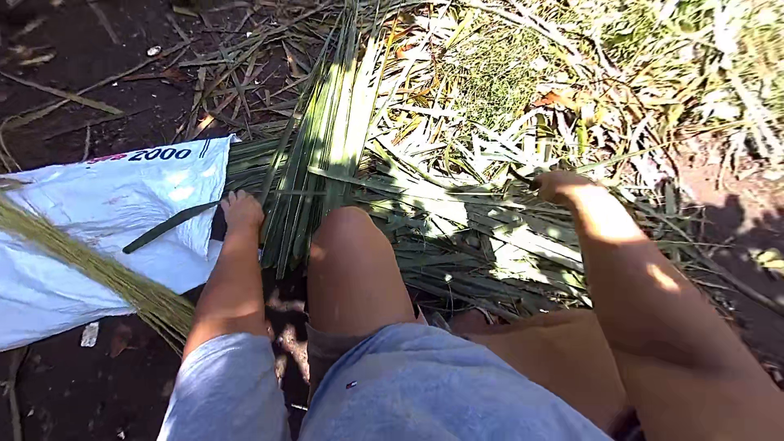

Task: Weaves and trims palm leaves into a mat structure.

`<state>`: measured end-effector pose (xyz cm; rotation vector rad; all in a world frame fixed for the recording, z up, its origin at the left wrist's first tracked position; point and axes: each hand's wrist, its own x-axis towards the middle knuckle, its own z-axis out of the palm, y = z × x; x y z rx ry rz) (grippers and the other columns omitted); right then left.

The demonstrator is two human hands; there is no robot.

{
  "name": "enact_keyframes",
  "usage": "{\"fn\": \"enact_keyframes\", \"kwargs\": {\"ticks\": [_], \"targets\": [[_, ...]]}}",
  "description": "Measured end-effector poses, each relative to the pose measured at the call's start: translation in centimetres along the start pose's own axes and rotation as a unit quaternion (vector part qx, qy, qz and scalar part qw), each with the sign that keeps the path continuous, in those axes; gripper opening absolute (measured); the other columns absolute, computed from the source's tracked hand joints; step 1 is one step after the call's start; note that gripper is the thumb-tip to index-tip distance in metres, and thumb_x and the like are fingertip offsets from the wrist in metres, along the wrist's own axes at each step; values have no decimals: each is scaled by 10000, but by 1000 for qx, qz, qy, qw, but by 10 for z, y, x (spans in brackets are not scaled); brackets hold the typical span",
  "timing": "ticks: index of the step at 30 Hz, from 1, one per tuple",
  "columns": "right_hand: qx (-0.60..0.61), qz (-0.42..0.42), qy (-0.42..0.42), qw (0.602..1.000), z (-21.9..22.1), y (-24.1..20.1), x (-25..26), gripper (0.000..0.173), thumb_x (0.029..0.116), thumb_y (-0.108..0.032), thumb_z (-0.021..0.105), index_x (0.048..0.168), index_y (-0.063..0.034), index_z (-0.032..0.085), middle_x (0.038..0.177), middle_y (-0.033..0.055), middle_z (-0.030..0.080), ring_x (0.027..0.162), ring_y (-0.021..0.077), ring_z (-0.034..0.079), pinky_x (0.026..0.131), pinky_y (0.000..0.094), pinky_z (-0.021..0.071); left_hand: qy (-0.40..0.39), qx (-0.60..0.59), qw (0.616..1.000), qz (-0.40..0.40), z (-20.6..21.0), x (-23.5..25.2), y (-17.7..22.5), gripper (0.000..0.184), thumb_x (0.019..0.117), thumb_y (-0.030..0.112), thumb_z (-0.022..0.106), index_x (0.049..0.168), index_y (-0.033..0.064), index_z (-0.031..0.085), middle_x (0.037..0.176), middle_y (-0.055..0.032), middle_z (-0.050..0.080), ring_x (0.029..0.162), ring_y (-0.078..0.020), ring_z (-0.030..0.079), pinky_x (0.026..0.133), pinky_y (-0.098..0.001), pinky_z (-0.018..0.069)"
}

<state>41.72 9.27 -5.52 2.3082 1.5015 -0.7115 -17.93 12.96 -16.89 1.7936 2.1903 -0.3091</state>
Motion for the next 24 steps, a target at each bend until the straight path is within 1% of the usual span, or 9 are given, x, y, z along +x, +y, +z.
{"fn": "enact_keyframes", "kwargs": {"ticks": [4,7,9,10,12,14,17,21,24], "targets": [[8,-62,-17,998,38,-1,12,279,1024,-102,602,1268,10,682,1310,328,614,1275,534,535,1059,739,354,105,-169,979,48,-85,-10,85,565,1050,200,550,1501,-103,397,1612,-286,320,1480,-483,319,1174,-661,267],[185,-132,-20,974,76,-10,15,184,1045,-115,590,1114,10,707,1058,220,691,989,349,642,892,578,487,137,-291,929,183,-131,-45,162,564,1058,232,545,1521,-56,400,1628,-219,331,1468,-374,391,1186,-527,347],[385,-198,-94,897,84,-26,0,192,1069,-54,482,1157,6,641,976,66,679,863,120,642,803,321,550,98,-384,859,324,-143,-74,208,554,1044,222,591,1513,-25,432,1601,-185,390,1362,-280,536,1068,-411,505],[487,-220,-123,836,88,-31,-5,216,1067,-57,442,1197,-3,605,956,44,691,849,112,676,787,293,583,63,-428,810,396,-145,-86,229,552,1029,190,619,1507,-24,445,1593,-184,403,1342,-258,558,1041,-379,531],[598,-231,-121,758,95,-39,-9,251,1031,-124,431,1229,-68,573,865,5,695,761,116,691,712,280,601,16,-436,743,507,-146,-104,254,539,1009,167,641,1485,-30,485,1575,-194,432,1396,-263,502,1105,-397,460],[640,-188,-84,740,103,-37,-8,214,1082,-160,403,1247,-107,530,793,-25,653,668,92,662,652,264,596,11,-423,729,538,-143,-109,251,435,1018,168,632,1408,-16,578,1522,-184,502,1429,-258,467,1174,-411,388],[671,-64,4,739,129,-16,7,221,1104,-163,413,1294,-92,500,791,-41,575,602,43,554,569,211,503,26,-463,773,433,-117,-83,204,353,1044,145,571,1344,-33,625,1480,-187,544,1412,-259,482,1177,-420,373],[841,36,27,539,165,9,8,189,1074,-79,360,1048,-62,547,775,19,644,609,83,632,574,227,570,41,-464,884,41,-37,-25,82,401,1095,252,481,1407,17,572,1425,-203,581,1338,-323,548,1133,-510,411],[850,118,-14,513,181,13,4,163,1106,-254,373,1097,-158,505,762,-19,599,590,77,607,555,237,557,8,-397,903,-165,19,-9,-3,446,1087,275,479,1422,-13,539,1410,-282,560,1338,-428,523,1109,-616,395]]}}
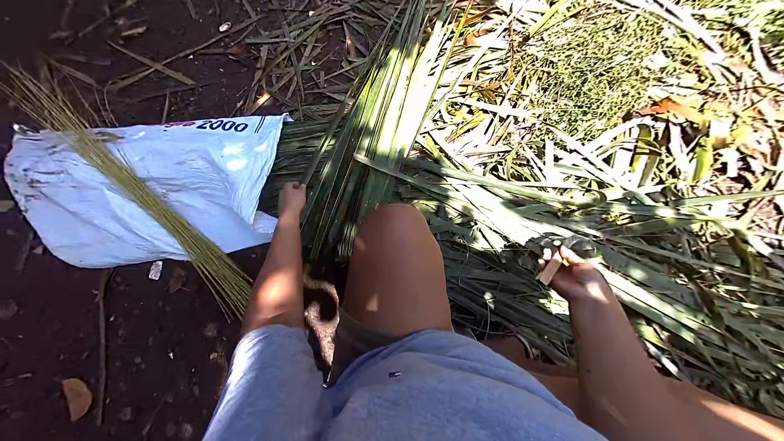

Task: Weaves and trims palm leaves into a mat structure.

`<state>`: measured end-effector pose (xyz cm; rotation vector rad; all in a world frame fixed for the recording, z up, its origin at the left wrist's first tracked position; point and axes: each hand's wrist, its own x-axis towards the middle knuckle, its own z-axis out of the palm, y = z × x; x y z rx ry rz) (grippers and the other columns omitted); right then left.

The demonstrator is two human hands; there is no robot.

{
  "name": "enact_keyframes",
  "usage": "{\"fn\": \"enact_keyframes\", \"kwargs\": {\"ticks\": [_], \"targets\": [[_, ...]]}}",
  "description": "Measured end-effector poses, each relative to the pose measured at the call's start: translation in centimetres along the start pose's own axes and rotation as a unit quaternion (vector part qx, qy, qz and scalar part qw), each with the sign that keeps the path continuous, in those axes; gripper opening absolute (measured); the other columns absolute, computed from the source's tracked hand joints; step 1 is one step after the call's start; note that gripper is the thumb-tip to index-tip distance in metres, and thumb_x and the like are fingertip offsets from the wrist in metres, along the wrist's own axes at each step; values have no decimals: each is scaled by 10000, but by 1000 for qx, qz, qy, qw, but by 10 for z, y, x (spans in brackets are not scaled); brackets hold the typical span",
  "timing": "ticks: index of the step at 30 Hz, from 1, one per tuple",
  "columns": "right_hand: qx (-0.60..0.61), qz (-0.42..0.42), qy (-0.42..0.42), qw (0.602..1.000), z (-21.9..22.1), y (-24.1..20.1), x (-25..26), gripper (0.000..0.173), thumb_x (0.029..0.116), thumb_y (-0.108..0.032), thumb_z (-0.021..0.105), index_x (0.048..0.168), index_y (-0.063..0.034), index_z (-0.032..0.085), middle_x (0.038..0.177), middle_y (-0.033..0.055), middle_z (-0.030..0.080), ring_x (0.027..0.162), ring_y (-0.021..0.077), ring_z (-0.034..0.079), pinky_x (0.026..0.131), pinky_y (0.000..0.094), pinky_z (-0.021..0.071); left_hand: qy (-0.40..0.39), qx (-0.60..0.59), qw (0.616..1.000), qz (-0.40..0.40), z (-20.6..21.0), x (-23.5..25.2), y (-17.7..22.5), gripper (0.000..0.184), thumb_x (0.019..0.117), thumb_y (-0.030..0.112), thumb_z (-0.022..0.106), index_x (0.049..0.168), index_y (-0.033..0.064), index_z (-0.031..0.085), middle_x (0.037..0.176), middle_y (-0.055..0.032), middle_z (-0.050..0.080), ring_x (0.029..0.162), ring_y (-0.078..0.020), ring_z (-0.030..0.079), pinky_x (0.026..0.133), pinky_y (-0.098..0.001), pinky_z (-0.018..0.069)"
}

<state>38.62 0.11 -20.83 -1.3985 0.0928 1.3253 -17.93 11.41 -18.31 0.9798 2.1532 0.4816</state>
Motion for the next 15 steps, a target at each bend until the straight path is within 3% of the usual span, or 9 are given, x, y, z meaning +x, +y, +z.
{"fn": "enact_keyframes", "kwargs": {"ticks": [2,4,8,11,13,15], "targets": [[-45,31,22,998,-2,4,5,167,1081,-271,413,1069,-154,532,747,-24,596,519,44,547,463,189,481,-1,25,998,-66,-2,20,-40,473,1084,316,488,1389,-39,558,1386,-321,557,1331,-468,513,1093,-641,391],[-73,36,10,997,-1,7,10,195,1070,-214,372,1041,-126,544,750,-12,608,509,38,538,447,177,464,2,20,995,-95,1,33,-63,526,1096,366,460,1380,-67,554,1385,-331,555,1336,-464,513,1109,-627,381],[-95,38,51,993,14,21,-5,157,1062,-162,382,1035,-126,533,748,-3,596,545,65,556,481,210,483,15,42,995,-88,14,47,-80,667,1105,470,367,1476,-82,423,1448,-350,494,1382,-473,473,1141,-623,360],[-128,55,72,988,17,29,-13,130,1067,-159,395,1094,-130,519,758,-11,580,524,53,519,461,206,449,-31,89,991,-93,27,55,-79,698,1113,483,297,1512,-85,371,1482,-353,460,1409,-474,444,1151,-626,338],[-140,64,86,984,17,32,-16,136,1076,-173,397,1113,-122,518,773,-4,577,526,57,517,463,210,449,-76,129,984,-101,33,63,-82,669,1102,472,362,1496,-66,414,1499,-318,464,1436,-440,420,1155,-643,309],[-140,70,98,983,17,34,-16,129,1079,-177,408,1100,-120,522,777,4,577,529,64,521,466,211,453,-115,181,974,-76,37,68,-82,540,1083,372,481,1416,-51,530,1455,-301,518,1408,-433,457,1142,-638,335]]}}
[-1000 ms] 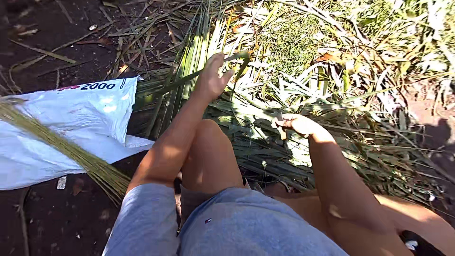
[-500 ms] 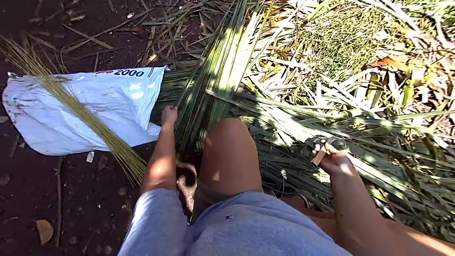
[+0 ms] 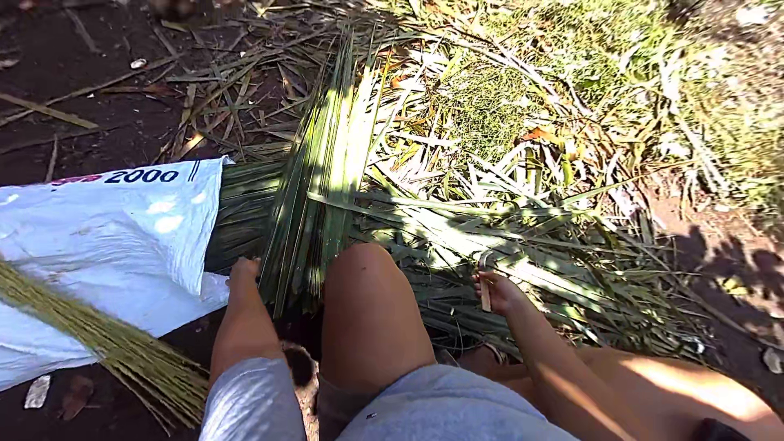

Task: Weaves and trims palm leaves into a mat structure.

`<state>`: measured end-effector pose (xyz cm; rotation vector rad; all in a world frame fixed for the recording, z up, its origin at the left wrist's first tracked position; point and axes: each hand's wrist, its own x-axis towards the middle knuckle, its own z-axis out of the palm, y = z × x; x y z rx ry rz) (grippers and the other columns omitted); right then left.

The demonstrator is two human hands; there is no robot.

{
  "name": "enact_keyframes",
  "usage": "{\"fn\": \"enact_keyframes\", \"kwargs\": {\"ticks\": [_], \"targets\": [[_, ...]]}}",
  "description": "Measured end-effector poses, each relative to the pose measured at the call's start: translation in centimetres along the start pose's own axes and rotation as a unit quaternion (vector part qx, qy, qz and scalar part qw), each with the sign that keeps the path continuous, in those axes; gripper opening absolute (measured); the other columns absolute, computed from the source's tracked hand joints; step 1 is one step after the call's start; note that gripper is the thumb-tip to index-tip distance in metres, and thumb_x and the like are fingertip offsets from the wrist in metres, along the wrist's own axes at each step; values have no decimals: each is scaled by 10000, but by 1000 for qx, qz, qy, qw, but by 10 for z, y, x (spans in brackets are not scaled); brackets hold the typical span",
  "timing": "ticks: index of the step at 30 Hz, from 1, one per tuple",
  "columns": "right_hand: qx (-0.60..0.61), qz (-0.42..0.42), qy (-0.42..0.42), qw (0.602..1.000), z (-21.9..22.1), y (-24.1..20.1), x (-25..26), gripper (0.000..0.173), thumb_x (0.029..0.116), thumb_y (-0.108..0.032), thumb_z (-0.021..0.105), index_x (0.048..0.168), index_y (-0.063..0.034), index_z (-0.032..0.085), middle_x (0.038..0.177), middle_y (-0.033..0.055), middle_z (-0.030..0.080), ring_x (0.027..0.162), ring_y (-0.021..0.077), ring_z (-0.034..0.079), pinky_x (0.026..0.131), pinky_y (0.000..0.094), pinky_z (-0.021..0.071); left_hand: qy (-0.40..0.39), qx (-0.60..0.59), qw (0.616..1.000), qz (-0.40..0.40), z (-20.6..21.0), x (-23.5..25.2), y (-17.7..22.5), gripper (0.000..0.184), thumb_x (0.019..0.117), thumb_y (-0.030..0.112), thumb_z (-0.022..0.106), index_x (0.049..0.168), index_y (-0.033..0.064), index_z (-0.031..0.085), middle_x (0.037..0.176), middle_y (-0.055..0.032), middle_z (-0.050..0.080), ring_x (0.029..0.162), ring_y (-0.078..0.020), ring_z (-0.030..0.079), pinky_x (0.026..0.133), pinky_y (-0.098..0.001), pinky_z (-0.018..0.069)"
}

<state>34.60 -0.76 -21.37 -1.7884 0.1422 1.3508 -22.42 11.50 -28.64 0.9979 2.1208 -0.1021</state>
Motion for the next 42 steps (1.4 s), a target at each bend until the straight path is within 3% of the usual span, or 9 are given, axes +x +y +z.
{"fn": "enact_keyframes", "kwargs": {"ticks": [4,9,18,22,25,29,35,38,42], "targets": [[-6,1,-11,1000,5,4,4,136,1079,-157,411,1139,-109,523,776,19,578,528,81,522,467,227,452,-14,3,997,76,4,-3,9,373,1073,210,492,1338,-24,611,1375,-296,586,1334,-434,533,1105,-610,396],[-19,-4,-38,999,15,14,10,151,1076,-138,425,1165,-87,536,796,38,608,555,96,544,492,241,463,11,-125,990,66,16,-2,10,525,1056,289,583,1449,-46,489,1414,-310,546,1354,-436,510,1130,-582,386],[9,-17,-50,999,7,9,6,127,1079,-152,424,1134,-106,529,759,26,614,536,86,538,479,238,448,54,-50,997,31,-18,-31,35,562,987,232,673,1415,-74,475,1337,-300,598,1232,-414,617,1031,-568,498],[-10,-72,-52,996,19,4,-15,58,1046,-74,469,1072,-79,521,711,8,547,460,46,412,409,195,351,67,-197,977,51,-44,-79,49,626,1087,474,446,1360,-81,545,1185,-265,670,991,-358,676,901,-515,527],[-32,-150,-127,980,43,-8,-35,102,1056,-52,430,1092,-56,526,717,12,561,431,40,406,387,194,361,69,-336,939,32,-46,-138,65,706,1114,525,190,1209,-36,607,899,-141,647,613,-191,529,577,-357,453],[-68,-195,-241,948,72,-30,-81,352,1046,-75,403,1395,-87,450,728,1,560,453,62,472,412,220,433,46,-536,839,80,-33,-198,84,404,1137,331,340,1264,6,543,780,-62,576,471,-85,439,417,-222,382],[-112,-396,-323,852,72,-41,-138,355,977,-82,430,1325,-12,438,795,-28,562,503,25,502,458,187,465,-37,-538,809,234,-29,-298,147,322,1133,259,355,1245,5,518,777,-47,588,488,-70,492,438,-191,434],[-201,-504,-294,786,57,-42,-156,508,1027,-240,469,1472,6,461,899,6,599,660,32,532,613,228,480,-114,-514,808,263,-14,-334,176,323,1131,253,355,1216,5,544,765,-52,586,487,-76,501,434,-193,440],[-215,-466,-266,816,47,-48,-180,464,1035,-288,474,1445,-76,525,933,15,597,645,48,493,598,255,448,-126,-448,811,354,16,-363,201,267,1128,178,354,1158,-2,549,814,-82,690,579,-97,632,504,-214,520]]}}
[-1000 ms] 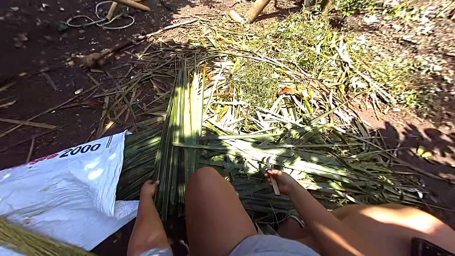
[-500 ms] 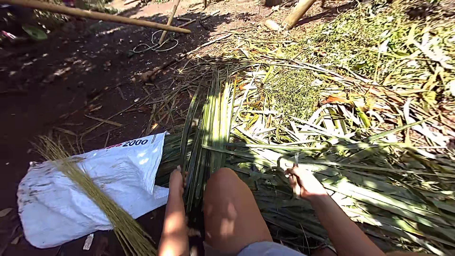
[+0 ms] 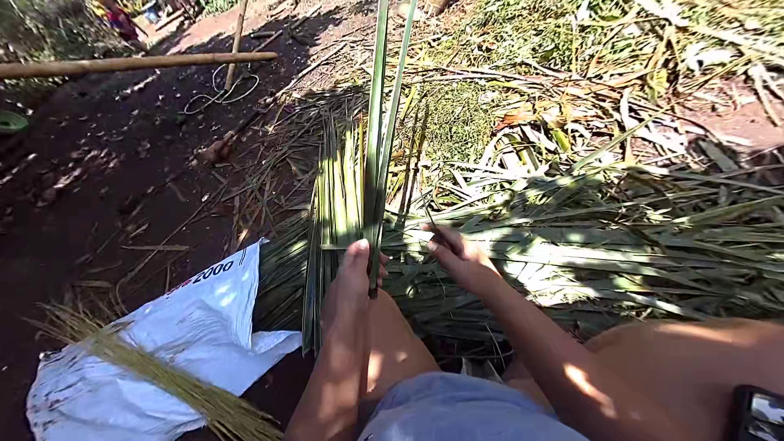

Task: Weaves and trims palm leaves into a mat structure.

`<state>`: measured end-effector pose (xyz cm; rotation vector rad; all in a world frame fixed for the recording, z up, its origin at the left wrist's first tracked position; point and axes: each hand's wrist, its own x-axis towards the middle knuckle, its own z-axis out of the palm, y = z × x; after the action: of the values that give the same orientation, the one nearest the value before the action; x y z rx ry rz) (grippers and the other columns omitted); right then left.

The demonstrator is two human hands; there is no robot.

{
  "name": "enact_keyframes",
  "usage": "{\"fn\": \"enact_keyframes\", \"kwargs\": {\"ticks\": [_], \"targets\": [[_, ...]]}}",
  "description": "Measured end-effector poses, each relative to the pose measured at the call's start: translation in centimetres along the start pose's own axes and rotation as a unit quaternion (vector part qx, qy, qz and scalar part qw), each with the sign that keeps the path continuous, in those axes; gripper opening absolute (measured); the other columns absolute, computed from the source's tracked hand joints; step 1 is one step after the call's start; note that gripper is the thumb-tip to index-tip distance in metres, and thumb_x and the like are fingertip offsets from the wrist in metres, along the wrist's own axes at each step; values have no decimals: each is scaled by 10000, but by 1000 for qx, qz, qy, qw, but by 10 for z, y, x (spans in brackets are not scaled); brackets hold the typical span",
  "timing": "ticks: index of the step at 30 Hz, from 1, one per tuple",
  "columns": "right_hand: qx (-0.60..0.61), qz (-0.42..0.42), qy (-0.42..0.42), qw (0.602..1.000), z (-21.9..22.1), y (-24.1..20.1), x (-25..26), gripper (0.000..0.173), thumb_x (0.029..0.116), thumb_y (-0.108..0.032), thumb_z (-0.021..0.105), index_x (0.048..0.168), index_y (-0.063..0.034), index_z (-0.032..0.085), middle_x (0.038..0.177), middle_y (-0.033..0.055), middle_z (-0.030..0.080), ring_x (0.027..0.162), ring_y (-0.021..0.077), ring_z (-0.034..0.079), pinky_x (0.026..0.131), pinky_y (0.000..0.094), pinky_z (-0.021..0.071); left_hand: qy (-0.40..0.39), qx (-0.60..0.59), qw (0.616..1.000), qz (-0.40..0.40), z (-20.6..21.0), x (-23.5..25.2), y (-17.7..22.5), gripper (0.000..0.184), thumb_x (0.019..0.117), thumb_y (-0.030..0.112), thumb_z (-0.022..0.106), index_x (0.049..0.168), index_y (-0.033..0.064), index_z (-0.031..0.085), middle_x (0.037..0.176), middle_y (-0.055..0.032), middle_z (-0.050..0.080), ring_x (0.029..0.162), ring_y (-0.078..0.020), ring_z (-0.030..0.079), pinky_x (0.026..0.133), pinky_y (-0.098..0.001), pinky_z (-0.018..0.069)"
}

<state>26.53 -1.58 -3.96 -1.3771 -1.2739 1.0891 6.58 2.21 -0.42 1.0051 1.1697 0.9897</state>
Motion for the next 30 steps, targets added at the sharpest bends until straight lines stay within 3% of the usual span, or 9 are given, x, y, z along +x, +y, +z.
{"fn": "enact_keyframes", "kwargs": {"ticks": [2,5,9,10,12,14,20,27,30], "targets": [[31,42,42,998,-2,-3,4,404,1029,-273,474,1372,-77,559,844,10,571,558,71,471,527,275,449,31,108,991,67,12,6,-5,214,1093,129,462,1124,-34,596,946,-91,686,787,-119,685,679,-264,581],[44,110,122,985,-12,-5,10,341,1081,-219,496,1389,-83,548,816,54,565,546,118,458,544,320,449,110,259,950,133,17,25,-10,275,1067,180,524,1108,-56,659,1070,-176,648,955,-214,628,881,-399,514],[33,98,141,985,-18,-6,14,346,1112,-190,390,1423,-70,483,822,68,549,583,132,487,567,323,460,110,227,966,62,24,32,4,264,1090,199,503,1167,-14,638,881,-65,669,689,-84,637,624,-243,539],[-4,62,122,991,-18,-9,11,364,1109,-190,391,1434,-70,502,896,98,594,667,169,542,641,366,488,91,187,978,32,28,29,7,235,1085,184,515,1131,-17,629,843,-59,668,640,-77,628,574,-224,530],[-84,-42,55,994,-15,-11,5,459,1100,-214,401,1532,-72,459,1265,165,661,1052,256,658,946,463,518,55,113,992,-19,34,25,6,180,1072,159,535,1029,-3,601,815,-58,657,607,-83,608,544,-212,509],[-101,-74,-13,992,-6,-7,5,491,1113,-296,390,1563,-104,429,1441,150,590,1271,268,605,1096,495,455,34,59,997,-47,39,20,4,159,1067,140,535,1028,-3,591,806,-62,640,587,-86,586,530,-203,497],[-98,-94,-26,990,13,10,7,441,1107,-324,379,1314,-12,612,1067,165,694,966,250,667,894,461,530,10,-2,997,-73,47,6,12,156,1076,132,507,1033,3,584,759,-58,624,524,-72,548,485,-182,474],[-75,-134,-24,988,15,29,10,463,1108,-301,353,1307,12,630,1155,155,703,1036,165,664,955,344,513,-28,-132,980,-143,45,8,10,178,1097,147,446,980,55,546,675,-7,541,486,-48,507,449,-160,453],[-87,-132,-28,987,12,28,10,478,1108,-315,360,1335,16,618,1208,175,695,1114,204,662,1012,381,499,-51,-130,979,-148,46,2,7,200,1101,134,426,970,49,552,672,1,530,492,-41,504,452,-153,444]]}}
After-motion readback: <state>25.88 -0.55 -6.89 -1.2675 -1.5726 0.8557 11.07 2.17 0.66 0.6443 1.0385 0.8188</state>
